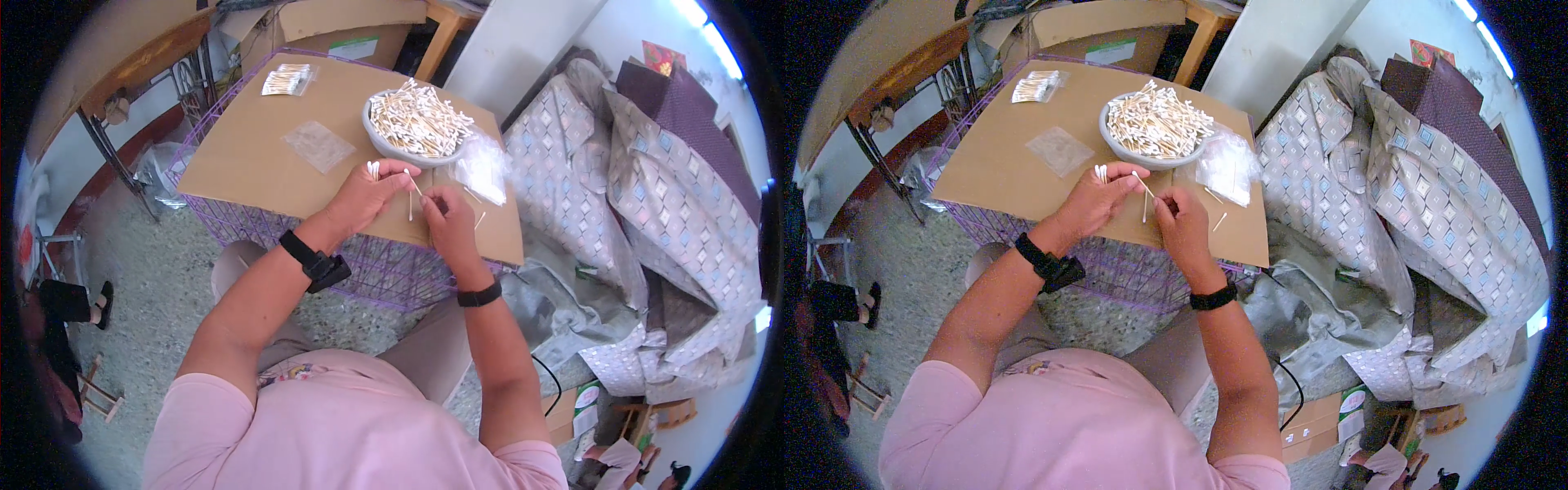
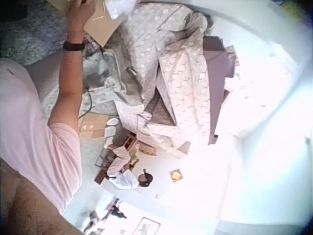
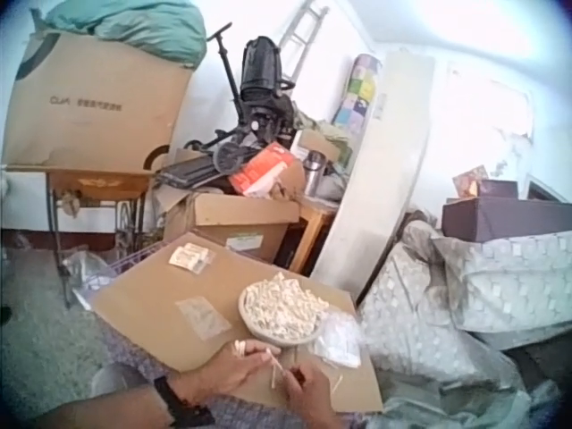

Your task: Packaging individual cotton swabs into small plastic bags.

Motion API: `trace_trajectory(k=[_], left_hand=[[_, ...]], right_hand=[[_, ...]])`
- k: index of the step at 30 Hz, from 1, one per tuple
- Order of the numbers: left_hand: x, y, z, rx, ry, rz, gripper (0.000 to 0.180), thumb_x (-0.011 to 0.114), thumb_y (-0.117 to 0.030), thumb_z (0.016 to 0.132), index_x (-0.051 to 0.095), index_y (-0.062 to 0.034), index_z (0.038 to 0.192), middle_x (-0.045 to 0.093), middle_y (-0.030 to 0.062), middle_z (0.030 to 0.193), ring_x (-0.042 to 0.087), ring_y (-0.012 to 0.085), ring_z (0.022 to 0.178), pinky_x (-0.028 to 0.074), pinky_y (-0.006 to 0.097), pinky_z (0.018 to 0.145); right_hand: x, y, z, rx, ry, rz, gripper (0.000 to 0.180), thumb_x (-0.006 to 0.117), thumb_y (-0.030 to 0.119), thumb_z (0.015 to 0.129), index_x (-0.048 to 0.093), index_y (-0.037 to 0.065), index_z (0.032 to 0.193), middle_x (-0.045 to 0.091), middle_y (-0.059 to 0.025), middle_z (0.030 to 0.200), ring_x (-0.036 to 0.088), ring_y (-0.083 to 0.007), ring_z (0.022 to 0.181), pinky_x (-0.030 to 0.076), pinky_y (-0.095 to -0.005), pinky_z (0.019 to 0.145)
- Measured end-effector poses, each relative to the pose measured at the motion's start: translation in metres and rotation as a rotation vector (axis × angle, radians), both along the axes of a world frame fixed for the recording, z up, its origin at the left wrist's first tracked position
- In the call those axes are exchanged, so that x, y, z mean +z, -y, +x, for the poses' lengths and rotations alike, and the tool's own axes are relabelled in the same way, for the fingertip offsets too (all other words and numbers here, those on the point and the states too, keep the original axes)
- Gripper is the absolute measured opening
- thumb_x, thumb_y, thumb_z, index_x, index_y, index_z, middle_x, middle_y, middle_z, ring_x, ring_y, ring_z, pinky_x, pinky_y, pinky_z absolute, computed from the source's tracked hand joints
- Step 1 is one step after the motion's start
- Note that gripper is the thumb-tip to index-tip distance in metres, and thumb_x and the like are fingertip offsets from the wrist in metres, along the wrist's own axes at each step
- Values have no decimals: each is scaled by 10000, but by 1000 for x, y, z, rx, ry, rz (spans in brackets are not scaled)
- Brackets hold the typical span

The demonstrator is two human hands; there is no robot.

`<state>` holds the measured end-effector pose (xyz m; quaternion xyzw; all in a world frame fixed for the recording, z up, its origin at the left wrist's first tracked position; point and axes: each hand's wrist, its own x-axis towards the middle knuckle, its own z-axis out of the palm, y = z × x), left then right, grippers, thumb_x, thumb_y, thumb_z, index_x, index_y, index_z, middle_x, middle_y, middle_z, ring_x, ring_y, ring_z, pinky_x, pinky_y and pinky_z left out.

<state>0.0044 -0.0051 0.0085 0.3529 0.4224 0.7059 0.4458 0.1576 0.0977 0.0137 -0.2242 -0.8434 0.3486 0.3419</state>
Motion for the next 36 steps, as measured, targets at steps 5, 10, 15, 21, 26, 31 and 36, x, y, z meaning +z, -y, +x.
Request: trace_trajectory(k=[5, 10, 15, 21, 26, 31, 36], left_hand=[[-2, -2, 1, 21, -39, 1, 202, 574, -168, 946, 632, -70, 1113, 627, -42, 851, 389, -8, 524, 287, 153, 434], [-4, -3, -1, 12, -36, 6, 196, 579, -157, 941, 631, -68, 1108, 630, -39, 848, 387, -6, 523, 288, 161, 437], [-1, -2, 1, 0, -48, -6, 194, 595, -175, 936, 634, -71, 1095, 627, -44, 836, 383, -8, 516, 278, 161, 428], [-3, 1, 2, 38, -32, -20, 180, 599, -197, 938, 650, -71, 1056, 612, -62, 795, 380, -7, 507, 274, 163, 416], [5, 2, 7, 69, -82, -75, 174, 600, -203, 939, 651, -66, 1033, 620, -47, 799, 381, -4, 503, 283, 164, 422], [-1, -1, 1, 77, -42, -29, 176, 589, -182, 945, 634, -49, 1051, 645, -2, 838, 377, 2, 494, 301, 166, 432], [-4, -1, -4, 103, 154, 86, 174, 578, -132, 945, 611, -24, 1078, 664, 41, 873, 379, 5, 497, 307, 168, 430]], right_hand=[[-7, -4, -2, -2, 16, 109, 109, 650, 109, 840, 588, 23, 866, 574, -129, 788, 585, -254, 684, 468, -357, 620], [-10, -4, -3, -4, 15, 111, 109, 653, 109, 826, 594, 38, 883, 578, -126, 806, 589, -270, 708, 470, -364, 634], [-11, 0, -2, -15, 10, 125, 107, 652, 112, 820, 592, 47, 880, 576, -120, 807, 589, -271, 718, 471, -366, 640], [-12, 4, -2, -12, 0, 157, 96, 648, 107, 820, 590, 54, 875, 574, -119, 804, 589, -259, 715, 471, -360, 635], [-9, 2, 1, -29, -42, -146, 107, 648, 92, 828, 577, 42, 890, 588, -105, 814, 587, -198, 669, 471, -312, 605], [-11, -3, -3, -18, -297, -253, 236, 704, 104, 786, 557, 41, 958, 601, -100, 857, 601, -202, 717, 488, -307, 637], [-6, 3, -4, -13, -43, 309, 330, 754, 168, 716, 574, 58, 971, 602, -115, 950, 574, -286, 904, 464, -404, 767]])
